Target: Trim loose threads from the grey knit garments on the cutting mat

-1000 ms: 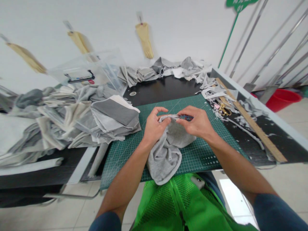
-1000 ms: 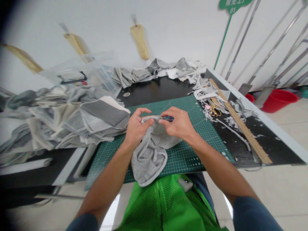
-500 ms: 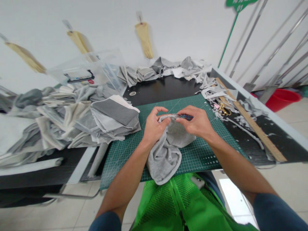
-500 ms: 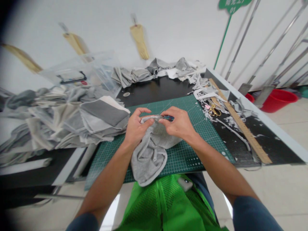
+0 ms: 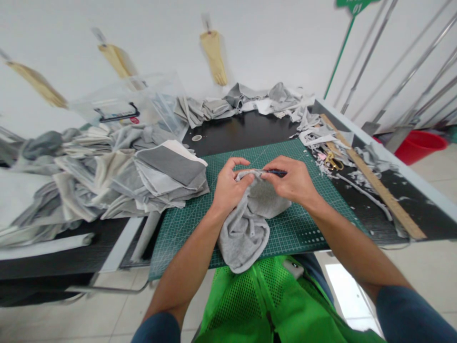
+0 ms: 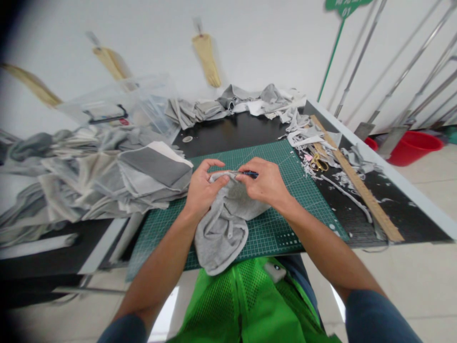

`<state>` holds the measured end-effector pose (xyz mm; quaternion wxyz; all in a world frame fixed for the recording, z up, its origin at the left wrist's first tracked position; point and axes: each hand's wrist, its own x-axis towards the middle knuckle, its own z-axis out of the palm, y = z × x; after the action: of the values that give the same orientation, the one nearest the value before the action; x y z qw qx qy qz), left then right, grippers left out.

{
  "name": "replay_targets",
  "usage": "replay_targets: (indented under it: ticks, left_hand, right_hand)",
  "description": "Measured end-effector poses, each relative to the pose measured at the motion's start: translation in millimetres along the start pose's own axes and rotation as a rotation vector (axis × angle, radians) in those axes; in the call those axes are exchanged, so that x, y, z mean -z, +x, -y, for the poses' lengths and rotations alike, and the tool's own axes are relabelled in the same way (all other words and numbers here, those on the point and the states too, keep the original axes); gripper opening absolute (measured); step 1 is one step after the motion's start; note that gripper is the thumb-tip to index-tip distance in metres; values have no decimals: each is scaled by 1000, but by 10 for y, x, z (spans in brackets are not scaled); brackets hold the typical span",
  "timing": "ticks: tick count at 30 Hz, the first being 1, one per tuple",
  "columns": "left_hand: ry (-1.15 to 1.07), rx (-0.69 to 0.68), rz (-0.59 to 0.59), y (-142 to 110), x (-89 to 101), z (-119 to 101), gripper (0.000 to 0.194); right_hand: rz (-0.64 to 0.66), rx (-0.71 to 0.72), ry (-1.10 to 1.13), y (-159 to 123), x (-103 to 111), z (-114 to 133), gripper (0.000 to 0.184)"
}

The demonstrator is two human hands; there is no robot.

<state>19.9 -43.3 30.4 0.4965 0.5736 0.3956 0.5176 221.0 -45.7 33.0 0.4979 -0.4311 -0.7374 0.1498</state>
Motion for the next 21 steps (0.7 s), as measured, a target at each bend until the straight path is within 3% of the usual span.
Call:
replay_targets:
  ticks: [12, 21]
  left_hand:
    - [11, 12, 0, 10, 5, 15, 59]
    - [11, -3, -5, 5, -2, 15, 54]
  right_hand:
    - [-9, -10, 11, -4, -16, 1, 3]
    - [0, -5, 16, -5, -16, 9, 5]
